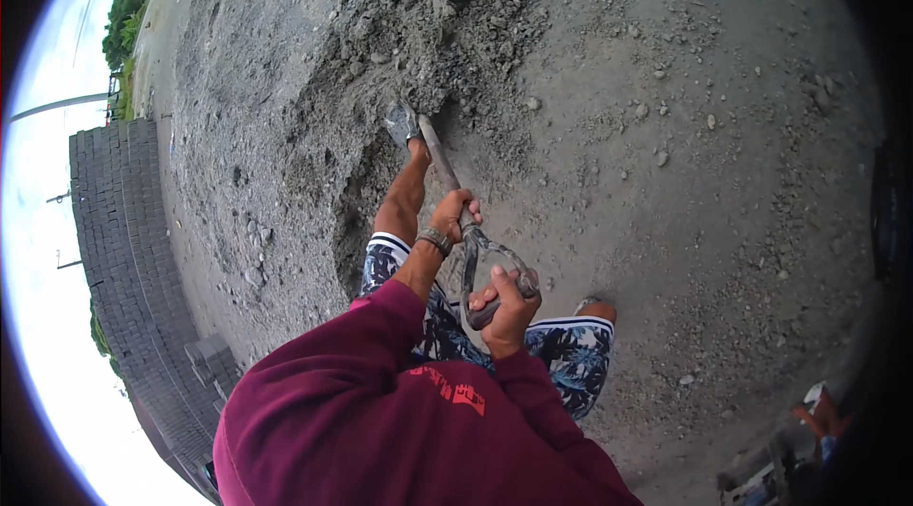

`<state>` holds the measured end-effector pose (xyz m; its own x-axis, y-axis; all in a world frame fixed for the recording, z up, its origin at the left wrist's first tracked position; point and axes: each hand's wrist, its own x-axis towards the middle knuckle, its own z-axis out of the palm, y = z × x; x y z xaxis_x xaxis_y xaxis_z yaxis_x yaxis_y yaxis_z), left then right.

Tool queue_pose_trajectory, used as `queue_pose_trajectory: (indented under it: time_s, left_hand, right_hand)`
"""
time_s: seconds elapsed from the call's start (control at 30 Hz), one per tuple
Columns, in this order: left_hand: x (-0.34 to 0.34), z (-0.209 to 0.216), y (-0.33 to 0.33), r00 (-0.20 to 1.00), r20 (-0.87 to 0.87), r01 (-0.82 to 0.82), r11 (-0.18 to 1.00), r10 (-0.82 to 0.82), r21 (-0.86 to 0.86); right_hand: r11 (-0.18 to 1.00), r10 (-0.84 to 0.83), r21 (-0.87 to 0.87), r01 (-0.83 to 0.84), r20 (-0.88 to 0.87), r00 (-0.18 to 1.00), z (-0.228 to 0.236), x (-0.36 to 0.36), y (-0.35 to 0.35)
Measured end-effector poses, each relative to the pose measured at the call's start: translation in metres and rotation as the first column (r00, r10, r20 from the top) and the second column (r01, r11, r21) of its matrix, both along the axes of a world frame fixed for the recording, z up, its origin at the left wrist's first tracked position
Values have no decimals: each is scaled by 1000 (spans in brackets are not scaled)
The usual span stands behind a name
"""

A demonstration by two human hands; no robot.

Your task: The person uses a shovel to move wet sand from a pile into a large metal container, repeating the shoveling and tossing motion.

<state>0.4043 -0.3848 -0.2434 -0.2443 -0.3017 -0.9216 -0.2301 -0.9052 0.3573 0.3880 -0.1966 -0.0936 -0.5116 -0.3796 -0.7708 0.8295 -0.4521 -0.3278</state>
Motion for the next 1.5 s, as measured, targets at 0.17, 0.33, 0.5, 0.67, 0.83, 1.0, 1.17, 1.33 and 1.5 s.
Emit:
queue_pose_trajectory:
  time_s: [0.17,0.33,0.5,0.67,0.83,1.0,1.17,1.33,1.5]
  left_hand:
    - [3,-53,-29,995,-99,-22,999,26,32]
    - [34,-99,-18,972,58,216,966,-226,143]
    - [23,-164,-56,955,201,171,961,-216,219]
    - [5,-226,-161,972,43,-235,970,233,58]
    - [-25,-213,-160,970,230,-52,993,75,-101]
    - [-3,-168,-120,928,370,27,982,44,-185]
    - [-24,-94,-42,931,360,178,938,-62,-299]
    - [-66,-35,118,899,374,385,817,-228,-429]
    - [-126,0,345,652,302,713,427,-696,-556]
  right_hand:
    - [996,72,55,-72,-5,997,-47,-6,-3]
    - [948,104,303,-96,-10,995,-109,8,27]
    - [681,-63,726,-95,188,980,-177,5,63]
    - [527,-67,848,-50,100,993,-173,19,26]
    - [636,-63,770,42,-2,998,-171,17,38]
    - [593,-136,799,-93,214,967,-147,30,88]
    - [701,-214,712,-46,271,938,-124,46,188]
    - [731,-392,676,90,308,867,-89,93,336]
    - [731,-501,639,238,266,824,-26,190,454]
